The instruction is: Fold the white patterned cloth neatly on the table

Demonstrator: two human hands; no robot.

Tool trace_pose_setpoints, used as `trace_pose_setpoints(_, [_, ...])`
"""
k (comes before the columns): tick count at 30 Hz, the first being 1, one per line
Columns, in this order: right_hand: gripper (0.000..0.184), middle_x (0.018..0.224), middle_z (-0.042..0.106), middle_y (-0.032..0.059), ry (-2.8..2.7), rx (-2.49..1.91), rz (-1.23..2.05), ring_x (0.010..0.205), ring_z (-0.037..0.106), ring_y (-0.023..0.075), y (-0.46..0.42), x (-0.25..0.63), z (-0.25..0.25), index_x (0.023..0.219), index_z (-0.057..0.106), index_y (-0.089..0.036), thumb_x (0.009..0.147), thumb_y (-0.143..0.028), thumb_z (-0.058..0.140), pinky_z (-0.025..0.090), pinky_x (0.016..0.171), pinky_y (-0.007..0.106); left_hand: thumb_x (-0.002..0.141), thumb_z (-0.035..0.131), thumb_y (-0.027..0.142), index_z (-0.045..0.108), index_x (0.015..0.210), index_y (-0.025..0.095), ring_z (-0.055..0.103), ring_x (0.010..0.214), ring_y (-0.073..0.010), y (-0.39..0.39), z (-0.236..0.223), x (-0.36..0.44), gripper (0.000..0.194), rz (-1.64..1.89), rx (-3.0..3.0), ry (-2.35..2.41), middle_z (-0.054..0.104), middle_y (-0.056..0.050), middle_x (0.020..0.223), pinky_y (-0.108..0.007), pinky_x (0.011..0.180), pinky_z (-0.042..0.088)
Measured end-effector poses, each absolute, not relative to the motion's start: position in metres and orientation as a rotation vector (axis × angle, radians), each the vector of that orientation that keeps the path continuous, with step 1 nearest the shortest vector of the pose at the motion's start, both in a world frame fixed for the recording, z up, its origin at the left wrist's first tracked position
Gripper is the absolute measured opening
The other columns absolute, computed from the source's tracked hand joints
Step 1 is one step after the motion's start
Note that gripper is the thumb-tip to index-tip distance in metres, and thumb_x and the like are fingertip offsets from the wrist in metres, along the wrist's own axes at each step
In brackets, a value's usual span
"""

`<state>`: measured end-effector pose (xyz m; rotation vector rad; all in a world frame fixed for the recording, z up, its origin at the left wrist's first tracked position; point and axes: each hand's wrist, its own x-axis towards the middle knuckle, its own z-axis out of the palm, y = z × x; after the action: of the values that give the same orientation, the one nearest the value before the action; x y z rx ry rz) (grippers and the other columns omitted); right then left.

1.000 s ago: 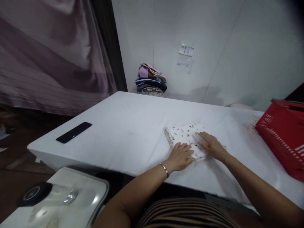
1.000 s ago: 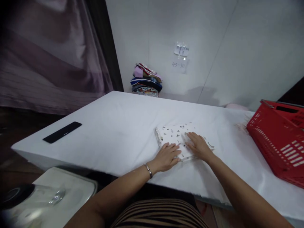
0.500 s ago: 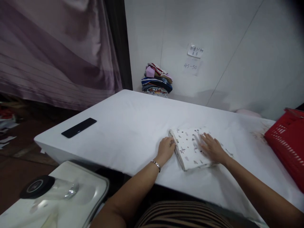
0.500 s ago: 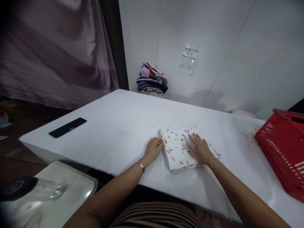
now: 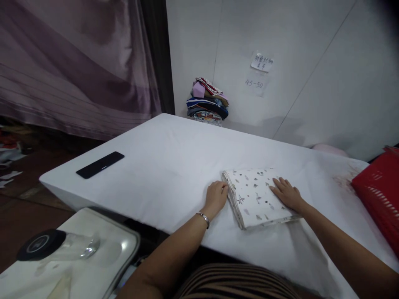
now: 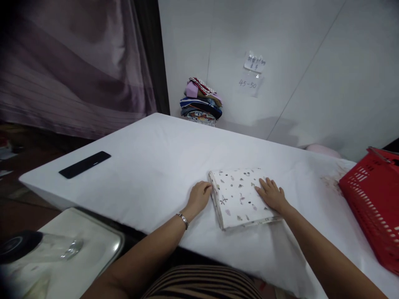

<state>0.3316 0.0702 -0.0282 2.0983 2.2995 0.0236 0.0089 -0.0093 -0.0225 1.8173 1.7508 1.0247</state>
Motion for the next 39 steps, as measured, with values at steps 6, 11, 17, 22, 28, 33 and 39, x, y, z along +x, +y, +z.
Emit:
trace_pose_setpoints(6, [0.056, 0.148, 0.029, 0.0138, 2.548, 2.023, 0.203, 0.137, 0.020, 0.0340, 0.103, 0.327, -0.022, 0.140, 0.035, -0.021, 0.092, -0.048, 0.026, 0.027, 0.101, 0.061, 0.081, 0.052, 0.024, 0.062, 0.096, 0.022, 0.055, 0.094, -0.0203, 0.011, -0.014, 0.005, 0.018, 0.924, 1.831, 1.860, 0.064, -0.004, 0.096, -0.033, 0.083, 0.040])
trace_pose_setpoints(11, [0.062, 0.148, 0.030, 0.0135, 2.507, 2.064, 0.027, 0.137, 0.024, 0.0288, 0.116, 0.323, -0.042, 0.141, 0.033, -0.015, 0.092, -0.051, 0.021, 0.033, 0.104, 0.049, 0.079, 0.054, 0.030, 0.059, 0.095, 0.020, 0.054, 0.094, -0.0239, 0.025, -0.011, 0.010, 0.019, 0.825, 1.773, 1.995, 0.063, -0.007, 0.097, -0.035, 0.080, 0.040])
trace_pose_setpoints(17, [0.065, 0.149, 0.027, 0.0129, 2.548, 2.053, 0.004, 0.137, 0.023, 0.0269, 0.117, 0.329, -0.051, 0.141, 0.034, -0.012, 0.092, -0.053, 0.023, 0.030, 0.108, 0.042, 0.081, 0.051, 0.034, 0.049, 0.119, 0.019, 0.049, 0.109, -0.0262, 0.026, -0.016, 0.012, 0.042, 0.868, 1.749, 2.006, 0.058, -0.011, 0.118, -0.038, 0.091, 0.036])
trace_pose_setpoints(22, [0.064, 0.148, 0.031, 0.0111, 2.618, 2.028, 0.023, 0.137, 0.024, 0.0264, 0.118, 0.333, -0.053, 0.141, 0.035, -0.014, 0.091, -0.053, 0.025, 0.030, 0.108, 0.043, 0.083, 0.042, 0.019, 0.050, 0.123, 0.024, 0.055, 0.101, -0.0213, 0.030, -0.021, -0.002, 0.041, 0.862, 1.850, 1.793, 0.064, -0.004, 0.110, -0.033, 0.087, 0.040])
trace_pose_setpoints(28, [0.064, 0.148, 0.031, 0.0109, 2.615, 2.066, 0.003, 0.136, 0.026, 0.0280, 0.117, 0.332, -0.053, 0.140, 0.036, -0.016, 0.091, -0.055, 0.025, 0.030, 0.108, 0.046, 0.076, 0.050, 0.020, 0.050, 0.124, 0.023, 0.053, 0.105, -0.0245, 0.039, -0.018, -0.005, 0.048, 0.790, 1.921, 1.805, 0.062, -0.006, 0.117, -0.034, 0.088, 0.040])
trace_pose_setpoints(33, [0.063, 0.148, 0.031, 0.0106, 2.623, 2.067, -0.009, 0.136, 0.026, 0.0276, 0.118, 0.332, -0.053, 0.141, 0.035, -0.016, 0.091, -0.054, 0.025, 0.030, 0.108, 0.046, 0.075, 0.051, 0.022, 0.047, 0.128, 0.022, 0.050, 0.111, -0.0251, 0.044, -0.013, 0.002, 0.053, 0.743, 1.863, 1.835, 0.059, -0.007, 0.123, -0.035, 0.093, 0.037])
trace_pose_setpoints(39, [0.064, 0.147, 0.032, 0.0115, 2.617, 2.035, 0.002, 0.137, 0.024, 0.0259, 0.117, 0.331, -0.051, 0.139, 0.036, -0.012, 0.092, -0.053, 0.022, 0.025, 0.111, 0.044, 0.075, 0.050, 0.018, 0.049, 0.126, 0.021, 0.048, 0.113, -0.0259, 0.048, -0.017, 0.007, 0.051, 0.782, 1.900, 1.875, 0.059, -0.008, 0.121, -0.038, 0.093, 0.035])
